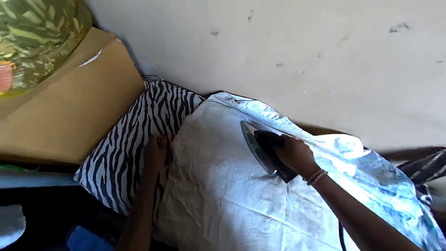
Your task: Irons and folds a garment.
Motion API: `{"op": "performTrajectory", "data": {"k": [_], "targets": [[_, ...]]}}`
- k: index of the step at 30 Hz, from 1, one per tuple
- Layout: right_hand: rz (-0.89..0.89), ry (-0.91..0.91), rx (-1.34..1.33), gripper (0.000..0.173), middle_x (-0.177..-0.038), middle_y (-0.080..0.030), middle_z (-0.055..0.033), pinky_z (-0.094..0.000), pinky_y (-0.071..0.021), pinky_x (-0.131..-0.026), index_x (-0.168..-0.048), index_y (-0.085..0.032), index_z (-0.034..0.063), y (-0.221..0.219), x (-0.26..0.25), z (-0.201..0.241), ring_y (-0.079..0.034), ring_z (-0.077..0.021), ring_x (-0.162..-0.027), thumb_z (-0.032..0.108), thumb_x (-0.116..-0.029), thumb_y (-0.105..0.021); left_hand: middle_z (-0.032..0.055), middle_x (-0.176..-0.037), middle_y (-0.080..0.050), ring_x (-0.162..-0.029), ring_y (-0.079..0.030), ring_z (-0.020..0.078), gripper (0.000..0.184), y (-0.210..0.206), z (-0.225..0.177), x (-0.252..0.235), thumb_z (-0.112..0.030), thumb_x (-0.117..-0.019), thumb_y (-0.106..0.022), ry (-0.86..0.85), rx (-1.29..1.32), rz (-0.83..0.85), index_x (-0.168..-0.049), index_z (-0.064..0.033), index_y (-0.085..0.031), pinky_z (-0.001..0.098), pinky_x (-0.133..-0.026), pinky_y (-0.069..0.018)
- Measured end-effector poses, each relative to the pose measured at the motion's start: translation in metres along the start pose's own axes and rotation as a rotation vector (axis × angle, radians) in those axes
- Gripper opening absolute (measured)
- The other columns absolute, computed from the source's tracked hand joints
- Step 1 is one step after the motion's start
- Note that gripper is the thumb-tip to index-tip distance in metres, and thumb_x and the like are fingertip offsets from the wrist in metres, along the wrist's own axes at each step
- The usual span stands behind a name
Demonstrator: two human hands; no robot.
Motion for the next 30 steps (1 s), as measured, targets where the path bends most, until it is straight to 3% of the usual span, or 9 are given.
{"op": "performTrajectory", "data": {"k": [2,6,11,14,20,22,24,26,30], "targets": [[0.056,0.107,0.032,0.039,-0.117,-0.067,-0.0316,-0.0699,-0.0483,-0.090,-0.129,-0.062,0.0004,-0.006,0.016,0.025,-0.064,-0.0517,-0.113,0.031,-0.1040,-0.059,0.0296,-0.116,-0.067,-0.110,-0.066,0.0426,0.054,-0.004,0.007,0.038,-0.040,-0.1088,-0.045,0.093,-0.025,0.100,-0.127,0.0082,-0.061,0.0595,-0.098,-0.0487],[0.151,0.417,0.216,0.035,-0.114,-0.070,-0.0284,-0.0662,-0.0498,-0.090,-0.134,-0.061,0.0053,-0.026,0.046,0.148,-0.066,-0.0500,-0.111,0.019,-0.1019,-0.058,0.0260,-0.105,-0.069,-0.100,-0.066,0.0382,0.042,-0.017,0.019,0.083,-0.031,-0.1064,-0.054,0.151,-0.009,0.138,-0.114,0.0072,-0.068,0.0562,-0.093,-0.0488],[-0.127,0.488,-0.047,0.018,-0.096,-0.069,-0.0280,-0.0649,-0.0539,-0.066,-0.110,-0.065,0.0008,-0.026,0.012,0.237,-0.069,-0.0497,-0.090,0.012,-0.0954,-0.066,0.0246,-0.107,-0.068,-0.102,-0.066,0.0363,0.042,-0.020,0.023,0.083,-0.030,-0.1096,-0.046,0.162,0.003,0.123,-0.116,0.0057,-0.068,0.0533,-0.095,-0.0485],[-0.021,0.563,0.084,0.022,-0.105,-0.070,-0.0249,-0.0609,-0.0543,-0.080,-0.116,-0.065,0.0018,-0.032,0.025,0.257,-0.069,-0.0449,-0.102,0.018,-0.1018,-0.059,0.0230,-0.095,-0.067,-0.091,-0.065,0.0349,0.040,-0.017,0.027,0.084,-0.027,-0.1096,-0.045,0.093,0.051,0.081,-0.109,0.0064,-0.069,0.0530,-0.087,-0.0498],[0.032,0.518,0.053,0.028,-0.118,-0.067,-0.0274,-0.0631,-0.0538,-0.087,-0.124,-0.061,-0.0016,-0.035,0.027,0.270,-0.066,-0.0461,-0.111,0.016,-0.1027,-0.057,0.0219,-0.092,-0.067,-0.089,-0.065,0.0338,0.041,-0.021,0.032,0.085,-0.027,-0.1099,-0.044,0.049,0.062,0.046,-0.107,0.0062,-0.069,0.0523,-0.085,-0.0499],[0.132,0.555,0.143,0.037,-0.125,-0.065,-0.0269,-0.0619,-0.0515,-0.093,-0.134,-0.057,0.0004,-0.041,0.046,0.250,-0.064,-0.0453,-0.117,0.023,-0.1055,-0.054,0.0256,-0.098,-0.069,-0.096,-0.068,0.0402,0.042,-0.021,0.029,0.090,-0.027,-0.1102,-0.043,0.062,-0.019,0.016,-0.113,0.0060,-0.069,0.0566,-0.089,-0.0503],[0.154,0.541,0.231,0.043,-0.123,-0.066,-0.0282,-0.0639,-0.0511,-0.091,-0.138,-0.055,0.0025,-0.039,0.051,0.212,-0.065,-0.0479,-0.115,0.027,-0.1037,-0.058,0.0276,-0.099,-0.071,-0.097,-0.069,0.0441,0.041,-0.022,0.027,0.092,-0.025,-0.1101,-0.043,0.055,-0.037,-0.042,-0.117,0.0052,-0.070,0.0597,-0.090,-0.0504],[0.089,0.436,0.232,0.045,-0.122,-0.066,-0.0298,-0.0665,-0.0502,-0.092,-0.137,-0.058,0.0027,-0.021,0.023,0.168,-0.064,-0.0501,-0.114,0.030,-0.1014,-0.062,0.0273,-0.093,-0.071,-0.091,-0.069,0.0449,0.039,-0.027,0.028,0.097,-0.023,-0.1094,-0.044,0.026,-0.026,-0.108,-0.115,0.0052,-0.070,0.0607,-0.085,-0.0511],[-0.088,0.149,0.110,0.041,-0.129,-0.064,-0.0299,-0.0679,-0.0469,-0.098,-0.132,-0.061,0.0003,0.024,-0.068,0.103,-0.061,-0.0486,-0.123,0.031,-0.1046,-0.055,0.0242,-0.082,-0.069,-0.080,-0.069,0.0410,0.037,-0.030,0.034,0.094,-0.022,-0.1079,-0.047,-0.006,-0.015,-0.164,-0.104,0.0057,-0.071,0.0577,-0.076,-0.0516]]}}
Point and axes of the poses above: each hand's wrist, its own x-axis away from the middle knuckle, its own y-axis out of the back of the hand, z = x × y, the point moved 6 cm from there along -x, towards the middle knuckle
